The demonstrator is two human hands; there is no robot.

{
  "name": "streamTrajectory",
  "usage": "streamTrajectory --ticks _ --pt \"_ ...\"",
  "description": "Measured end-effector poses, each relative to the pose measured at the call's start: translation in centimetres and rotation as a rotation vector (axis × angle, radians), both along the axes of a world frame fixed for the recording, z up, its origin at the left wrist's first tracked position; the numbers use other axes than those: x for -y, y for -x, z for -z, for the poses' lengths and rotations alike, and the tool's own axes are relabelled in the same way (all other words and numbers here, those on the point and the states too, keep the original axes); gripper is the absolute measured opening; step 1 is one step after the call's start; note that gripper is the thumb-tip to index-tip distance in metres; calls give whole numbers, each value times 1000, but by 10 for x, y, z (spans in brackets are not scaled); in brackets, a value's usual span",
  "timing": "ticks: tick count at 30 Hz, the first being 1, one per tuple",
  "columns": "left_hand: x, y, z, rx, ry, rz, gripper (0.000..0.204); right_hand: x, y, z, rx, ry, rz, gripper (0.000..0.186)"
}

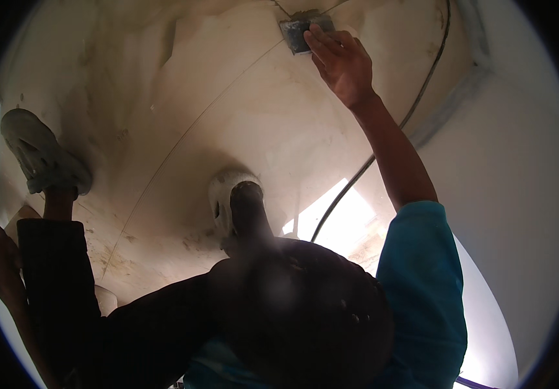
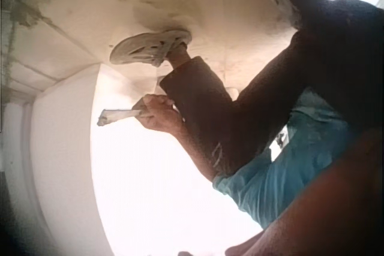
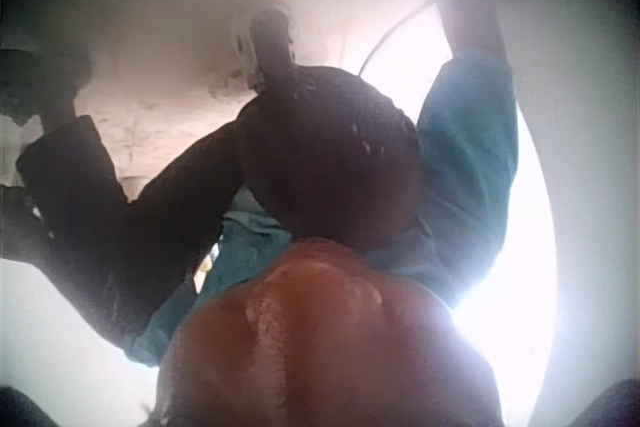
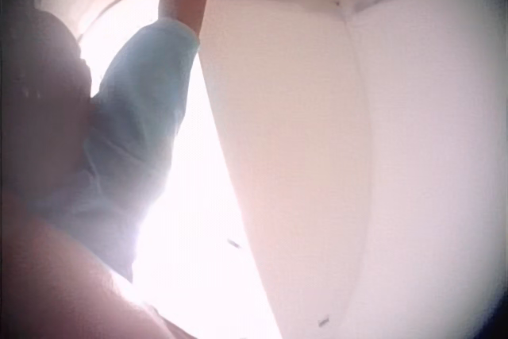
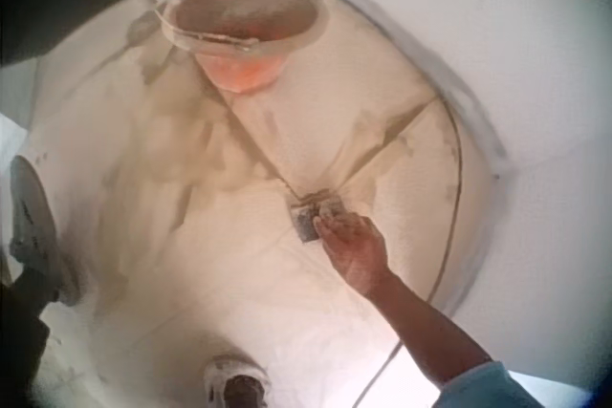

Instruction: The person scoops a white powder from a bag into a bucket, mixes it with water using a trowel, and applies the resulting grout to floor tile joints using a grout float and a smaller trowel.

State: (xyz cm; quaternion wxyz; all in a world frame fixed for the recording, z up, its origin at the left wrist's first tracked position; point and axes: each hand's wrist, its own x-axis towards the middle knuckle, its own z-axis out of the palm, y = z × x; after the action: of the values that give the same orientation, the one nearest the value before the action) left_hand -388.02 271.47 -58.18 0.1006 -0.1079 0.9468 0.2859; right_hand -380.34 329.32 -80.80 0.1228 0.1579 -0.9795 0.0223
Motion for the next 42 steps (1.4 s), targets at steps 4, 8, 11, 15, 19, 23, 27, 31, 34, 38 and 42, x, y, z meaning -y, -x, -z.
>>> streamTrajectory --ticks 4,8,11,15,19,23,27,31,34,38,42 --pt "-33 11 -15 125 -45 178 34 9 -23 -23 226 26 189 31" --pt "-78 18 -8 118 -218 -339 36 -30 16 -34 125 51 559 27" --pt "-51 16 -3 59 -209 -29 35 -8 26 -9 27 73 444 27" --pt "-75 18 -7 109 -268 -347 36 63 11 -3 69 182 231 30" --pt "-37 19 -14 0 -222 149 36 99 12 -19 199 368 186 31" --pt "21 11 -6 -173 109 141 33 84 27 -45 227 414 482 29" --pt "26 28 -13 81 13 -18 40 62 46 -37 4 173 406 28" --pt "16 16 -28 -36 55 -122 42 129 52 -52 332 386 265 29" --pt "14 29 -33 11 -145 29 34 151 82 -48 292 464 294 32" --pt "42 26 -16 35 -99 -11 37 191 121 -64 229 523 186 29" --pt "67 22 -26 117 -48 -29 27 264 160 -58 154 445 -49 25"
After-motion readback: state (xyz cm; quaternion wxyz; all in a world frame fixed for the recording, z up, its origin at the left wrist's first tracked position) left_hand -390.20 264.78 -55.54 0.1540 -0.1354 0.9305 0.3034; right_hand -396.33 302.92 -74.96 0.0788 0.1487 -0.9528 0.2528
